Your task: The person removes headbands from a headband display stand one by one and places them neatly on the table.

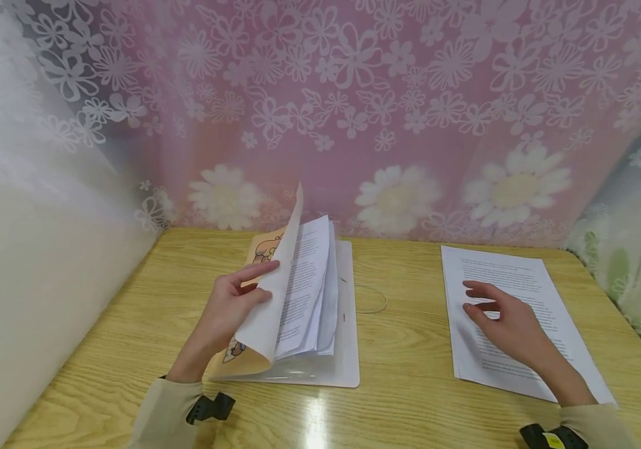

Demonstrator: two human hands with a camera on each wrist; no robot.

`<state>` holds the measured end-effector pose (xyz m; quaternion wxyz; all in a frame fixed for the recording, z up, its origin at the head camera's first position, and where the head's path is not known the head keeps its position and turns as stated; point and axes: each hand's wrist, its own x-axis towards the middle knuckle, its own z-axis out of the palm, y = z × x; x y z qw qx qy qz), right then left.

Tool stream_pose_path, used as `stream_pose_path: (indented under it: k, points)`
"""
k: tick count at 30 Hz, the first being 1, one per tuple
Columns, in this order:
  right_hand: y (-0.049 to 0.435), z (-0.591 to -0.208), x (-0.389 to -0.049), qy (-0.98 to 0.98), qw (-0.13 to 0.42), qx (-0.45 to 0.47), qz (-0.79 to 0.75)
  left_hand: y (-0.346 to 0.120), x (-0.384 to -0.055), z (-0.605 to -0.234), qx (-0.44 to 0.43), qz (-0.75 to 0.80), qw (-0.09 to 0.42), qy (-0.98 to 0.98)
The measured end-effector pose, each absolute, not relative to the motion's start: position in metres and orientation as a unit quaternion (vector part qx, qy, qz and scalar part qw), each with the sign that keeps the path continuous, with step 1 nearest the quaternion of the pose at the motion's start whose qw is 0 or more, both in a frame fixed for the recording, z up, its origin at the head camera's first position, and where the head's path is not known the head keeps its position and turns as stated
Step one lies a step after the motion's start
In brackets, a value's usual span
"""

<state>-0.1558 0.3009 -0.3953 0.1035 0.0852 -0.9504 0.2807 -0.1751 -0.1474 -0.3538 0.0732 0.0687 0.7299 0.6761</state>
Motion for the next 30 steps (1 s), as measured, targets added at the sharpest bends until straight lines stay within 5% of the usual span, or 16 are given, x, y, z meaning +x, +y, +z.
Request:
stream_pose_path:
  k: [16,30]
  points:
    - [0.358,-0.402,-0.146,-0.965,0.111,0.027,0.238,-0.148,-0.176,-0.354,0.07,0.672,0.076,0.733]
    - [0.397,-0.411,-0.144,-0.984,0.033,-0.016,0.175,-0.147,-0.175,-0.352,0.073,0.675,0.082,0.73]
